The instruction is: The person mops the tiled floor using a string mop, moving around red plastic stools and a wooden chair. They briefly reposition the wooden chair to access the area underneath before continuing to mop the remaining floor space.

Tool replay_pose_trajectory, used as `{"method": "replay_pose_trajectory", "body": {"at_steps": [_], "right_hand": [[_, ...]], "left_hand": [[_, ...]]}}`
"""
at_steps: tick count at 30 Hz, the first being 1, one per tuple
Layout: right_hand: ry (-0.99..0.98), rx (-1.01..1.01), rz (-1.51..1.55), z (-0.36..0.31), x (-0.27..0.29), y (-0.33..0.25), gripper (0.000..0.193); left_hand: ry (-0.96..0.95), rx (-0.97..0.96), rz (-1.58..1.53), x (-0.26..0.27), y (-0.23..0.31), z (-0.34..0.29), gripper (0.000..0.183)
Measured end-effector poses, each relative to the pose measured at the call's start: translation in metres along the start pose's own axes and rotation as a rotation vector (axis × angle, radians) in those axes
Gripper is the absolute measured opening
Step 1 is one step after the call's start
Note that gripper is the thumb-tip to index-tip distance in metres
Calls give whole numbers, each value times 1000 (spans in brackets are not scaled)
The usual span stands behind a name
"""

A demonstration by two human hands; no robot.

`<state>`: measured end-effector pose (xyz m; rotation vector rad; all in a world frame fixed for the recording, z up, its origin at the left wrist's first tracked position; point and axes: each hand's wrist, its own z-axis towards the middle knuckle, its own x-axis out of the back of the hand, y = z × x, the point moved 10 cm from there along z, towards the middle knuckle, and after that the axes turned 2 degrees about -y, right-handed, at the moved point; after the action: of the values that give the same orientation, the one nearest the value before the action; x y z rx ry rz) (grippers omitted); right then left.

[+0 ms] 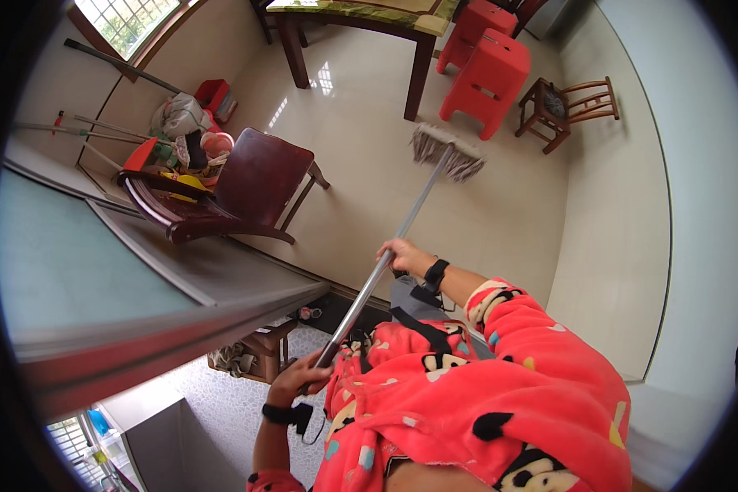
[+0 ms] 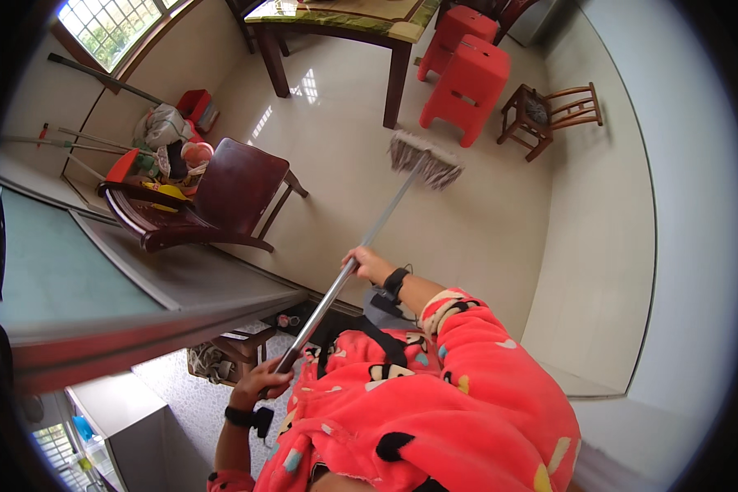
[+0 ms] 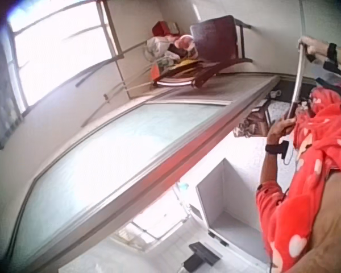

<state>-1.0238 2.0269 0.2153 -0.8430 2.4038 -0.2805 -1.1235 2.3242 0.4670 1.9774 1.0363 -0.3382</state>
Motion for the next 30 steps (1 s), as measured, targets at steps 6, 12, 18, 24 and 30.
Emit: {"method": "replay_pose_trajectory", "body": {"at_steps": [6,12,18,24,30], "right_hand": [[144,178,186,43,74,-144,19],[275,157,-153,91,114,-194,29],[84,61,-321,107,33,-152,28],[-38,-17,-455,94,-41,-91,28],[30,5,-660,73,-57,-36,22]], "left_hand": [[-150,-49,-386,-45,101,193,17],[-36,-25,-527,-56,139,310,11],[21,-114,-704,-27,143,242,19],[107,-201,-846,-27,113,180,27],[89,-135,-906,-48,53,135,26]]}}
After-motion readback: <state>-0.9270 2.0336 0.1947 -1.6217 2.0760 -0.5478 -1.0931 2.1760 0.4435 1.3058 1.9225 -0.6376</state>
